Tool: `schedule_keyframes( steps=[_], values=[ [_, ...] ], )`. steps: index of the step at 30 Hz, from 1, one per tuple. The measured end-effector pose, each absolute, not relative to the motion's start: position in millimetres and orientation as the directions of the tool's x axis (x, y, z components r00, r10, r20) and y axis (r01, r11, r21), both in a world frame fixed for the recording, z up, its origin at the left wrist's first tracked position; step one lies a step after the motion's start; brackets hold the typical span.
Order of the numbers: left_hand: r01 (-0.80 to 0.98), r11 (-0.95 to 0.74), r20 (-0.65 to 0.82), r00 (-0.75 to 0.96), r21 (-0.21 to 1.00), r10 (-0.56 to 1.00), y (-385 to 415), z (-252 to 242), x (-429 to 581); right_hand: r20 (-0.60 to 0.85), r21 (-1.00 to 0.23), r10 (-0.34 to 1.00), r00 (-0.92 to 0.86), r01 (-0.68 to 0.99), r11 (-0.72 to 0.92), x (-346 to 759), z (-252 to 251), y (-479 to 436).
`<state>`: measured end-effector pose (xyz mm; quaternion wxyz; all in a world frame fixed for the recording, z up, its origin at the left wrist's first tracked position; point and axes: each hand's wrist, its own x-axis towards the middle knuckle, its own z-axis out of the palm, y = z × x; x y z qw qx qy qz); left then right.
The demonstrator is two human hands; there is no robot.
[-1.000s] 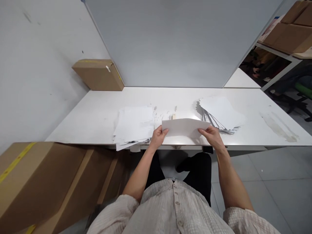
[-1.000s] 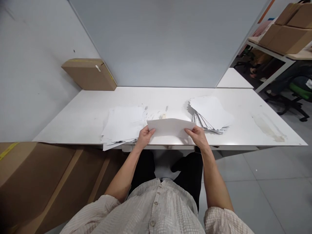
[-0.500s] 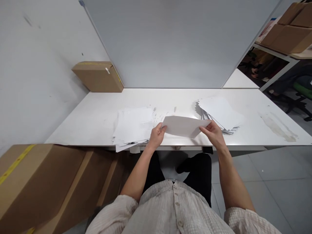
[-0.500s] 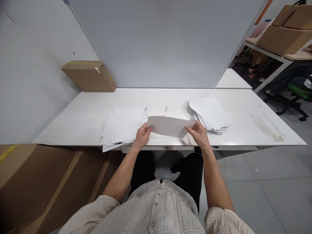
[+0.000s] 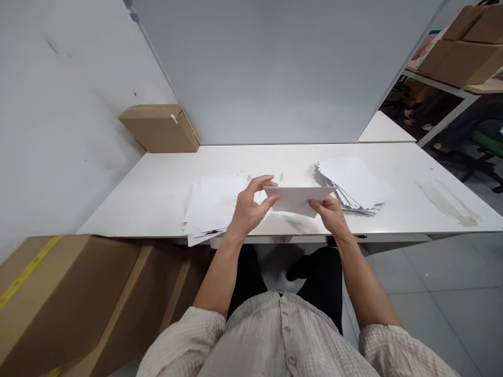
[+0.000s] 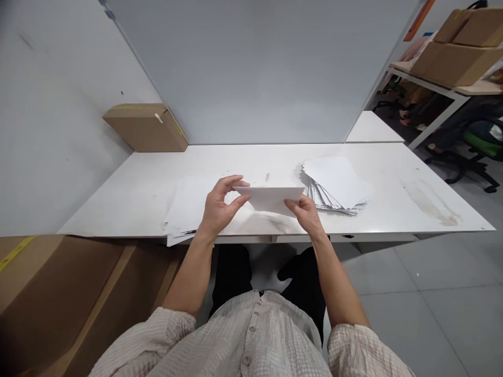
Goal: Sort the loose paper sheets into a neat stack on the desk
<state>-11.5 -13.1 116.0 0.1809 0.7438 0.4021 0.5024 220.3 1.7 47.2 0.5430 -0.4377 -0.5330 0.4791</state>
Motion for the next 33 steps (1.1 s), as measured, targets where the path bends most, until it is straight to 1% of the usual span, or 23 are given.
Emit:
schedule_keyframes(
  steps=[1, 3, 5, 7, 8, 11, 13, 15, 19, 21, 23, 25, 26, 29, 31, 33],
  values=[
    [0.298, -0.583, 0.571, 0.137, 0.755, 0.809, -9, 103, -12, 0.144, -0.987, 0.989, -0.016, -0.07, 0.143, 220, 41, 1],
    [0.125, -0.511, 0.491, 0.161, 0.851, 0.856, -2, 76, -12, 0.128, -0.99, 0.992, -0.01, -0.054, 0.127, 220, 32, 0],
    [0.08, -0.437, 0.415, 0.198, 0.896, 0.888, 2, 56, -9, 0.139, -0.99, 0.99, 0.005, 0.01, 0.139, 220, 30, -1],
    [0.086, -0.394, 0.372, 0.202, 0.915, 0.906, 3, 48, -5, 0.161, -0.985, 0.987, 0.029, 0.07, 0.158, 220, 32, -2],
    [0.101, -0.379, 0.357, 0.181, 0.92, 0.916, 2, 49, -3, 0.162, -0.985, 0.986, 0.038, 0.073, 0.159, 221, 34, -3],
    [0.144, -0.311, 0.3, 0.092, 0.939, 0.949, -3, 59, 1, 0.104, -0.995, 0.994, 0.03, -0.005, 0.104, 221, 40, -11],
    [0.13, -0.241, 0.233, 0.072, 0.962, 0.97, -7, 65, 3, 0.036, -0.998, 0.999, 0.024, -0.051, 0.037, 221, 42, -21],
    [0.086, -0.157, 0.149, 0.097, 0.984, 0.984, -12, 64, 5, -0.043, -0.997, 0.999, 0.017, -0.058, -0.042, 221, 42, -34],
    [0.021, 0.097, -0.099, 0.187, 0.995, 0.977, -23, 44, 7, -0.212, -0.977, 0.977, -0.019, -0.024, -0.212, 223, 36, -65],
    [0.072, 0.2, -0.212, 0.235, 0.977, 0.949, -27, 32, 6, -0.302, -0.953, 0.953, -0.015, 0.015, -0.302, 226, 31, -79],
    [0.179, 0.242, -0.281, 0.238, 0.954, 0.93, -28, 22, 4, -0.384, -0.923, 0.924, 0.0, 0.025, -0.383, 230, 28, -88],
    [0.291, 0.22, -0.28, 0.182, 0.931, 0.943, -26, 17, 1, -0.436, -0.9, 0.9, 0.016, 0.007, -0.436, 233, 26, -93],
    [0.347, 0.179, -0.241, 0.143, 0.921, 0.96, -24, 15, -1, -0.454, -0.891, 0.891, 0.022, -0.001, -0.454, 234, 26, -94],
    [0.51, -0.019, -0.017, 0.067, 0.86, 0.998, -15, 13, -3, -0.482, -0.876, 0.876, 0.024, -0.021, -0.482, 234, 27, -91],
    [0.582, -0.137, 0.123, 0.064, 0.802, 0.99, -8, 10, -2, -0.488, -0.872, 0.873, 0.016, -0.033, -0.488, 232, 28, -86],
    [0.617, -0.218, 0.208, 0.09, 0.756, 0.974, -1, 6, 0, -0.494, -0.869, 0.869, 0.02, -0.021, -0.494, 229, 29, -81]
  ],
)
